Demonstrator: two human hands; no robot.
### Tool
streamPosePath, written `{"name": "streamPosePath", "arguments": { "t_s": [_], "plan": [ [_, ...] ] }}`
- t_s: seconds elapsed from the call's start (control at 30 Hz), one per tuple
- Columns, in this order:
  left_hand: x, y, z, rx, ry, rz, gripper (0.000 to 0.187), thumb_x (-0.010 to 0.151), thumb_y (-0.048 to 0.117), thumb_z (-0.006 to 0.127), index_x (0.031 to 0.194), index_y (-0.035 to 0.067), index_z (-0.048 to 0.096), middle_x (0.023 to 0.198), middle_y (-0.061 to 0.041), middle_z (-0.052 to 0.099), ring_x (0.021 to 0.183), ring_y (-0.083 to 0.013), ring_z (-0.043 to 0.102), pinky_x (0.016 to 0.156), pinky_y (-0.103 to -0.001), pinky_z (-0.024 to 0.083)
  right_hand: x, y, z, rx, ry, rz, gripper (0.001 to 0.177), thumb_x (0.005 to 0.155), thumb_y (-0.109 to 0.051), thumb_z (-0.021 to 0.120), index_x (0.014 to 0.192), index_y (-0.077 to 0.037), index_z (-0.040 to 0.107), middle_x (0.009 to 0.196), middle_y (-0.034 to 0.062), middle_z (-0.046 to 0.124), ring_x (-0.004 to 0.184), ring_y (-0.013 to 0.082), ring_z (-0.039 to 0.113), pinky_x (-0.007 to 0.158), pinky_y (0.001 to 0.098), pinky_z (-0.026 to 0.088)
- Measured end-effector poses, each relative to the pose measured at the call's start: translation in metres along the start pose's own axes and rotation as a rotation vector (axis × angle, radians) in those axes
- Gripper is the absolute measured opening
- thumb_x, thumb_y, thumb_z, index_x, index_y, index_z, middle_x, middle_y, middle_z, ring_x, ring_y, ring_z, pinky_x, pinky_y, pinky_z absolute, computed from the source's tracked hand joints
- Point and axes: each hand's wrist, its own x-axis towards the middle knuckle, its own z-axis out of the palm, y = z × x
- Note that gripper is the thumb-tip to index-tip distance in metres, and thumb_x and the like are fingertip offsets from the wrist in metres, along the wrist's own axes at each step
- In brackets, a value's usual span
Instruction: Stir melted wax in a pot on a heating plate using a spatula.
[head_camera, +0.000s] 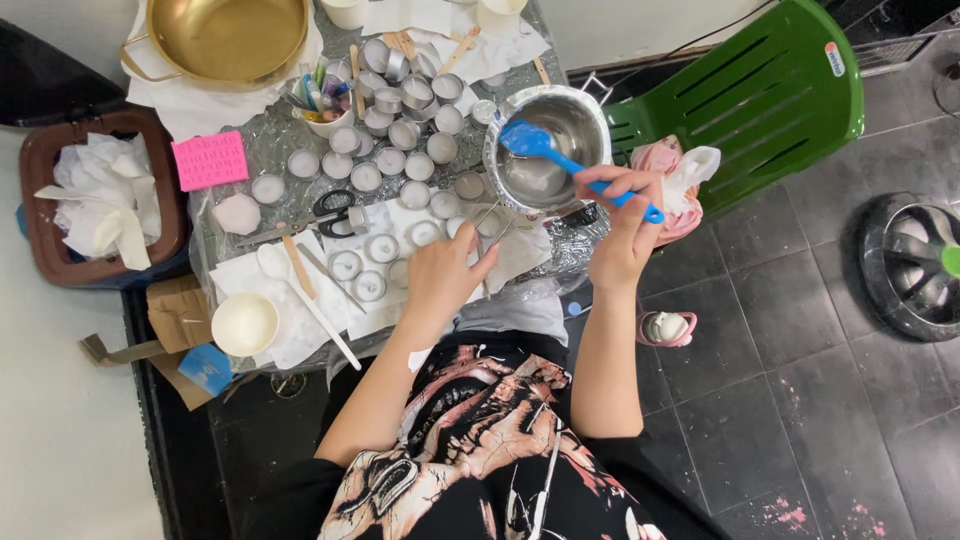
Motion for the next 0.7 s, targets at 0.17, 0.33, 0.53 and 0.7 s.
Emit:
{"name": "streamPosePath", "arguments": {
  "t_s": [0.17,0.33,0.53,0.7],
  "plan": [
    [0.002,0.000,-0.004,0.016,-0.015,-0.007,0.039,0.092,0.048,0.069,0.089,0.010,0.061,0.062,-0.007,0.066,0.056,-0.0319,0.067,0.050,-0.046,0.048,-0.008,0.007,-0.010,-0.026,-0.069,0.028,0.038,0.119,-0.040,0.038,0.107,-0.004,0.044,0.108,0.0206,0.067,0.093,0.0213,0.060,0.090,0.0346,0.050],
    [0.003,0.000,-0.005,0.043,-0.019,-0.011,0.040,0.091,0.050,0.070,0.088,0.011,0.061,0.059,-0.006,0.064,0.054,-0.0317,0.066,0.049,-0.047,0.047,-0.004,-0.004,-0.009,-0.036,0.025,0.039,0.037,0.117,-0.037,0.036,0.101,-0.005,0.046,0.104,0.0187,0.068,0.093,0.0218,0.062,0.090,0.0365,0.053],
    [0.001,-0.002,-0.002,0.032,0.018,0.013,0.039,0.092,0.048,0.070,0.089,0.011,0.061,0.058,-0.006,0.063,0.052,-0.0314,0.065,0.049,-0.046,0.047,-0.010,0.000,-0.012,-0.071,-0.054,0.006,0.038,0.117,-0.037,0.040,0.101,-0.003,0.046,0.104,0.0201,0.068,0.095,0.0226,0.062,0.092,0.0361,0.050],
    [0.001,-0.002,-0.002,0.034,0.019,0.020,0.039,0.091,0.048,0.071,0.088,0.011,0.060,0.058,-0.006,0.064,0.053,-0.0318,0.065,0.049,-0.046,0.046,-0.009,0.000,-0.024,-0.132,0.040,-0.016,0.039,0.116,-0.037,0.039,0.098,-0.003,0.048,0.102,0.0192,0.071,0.088,0.0190,0.062,0.083,0.0327,0.052]
  ]
}}
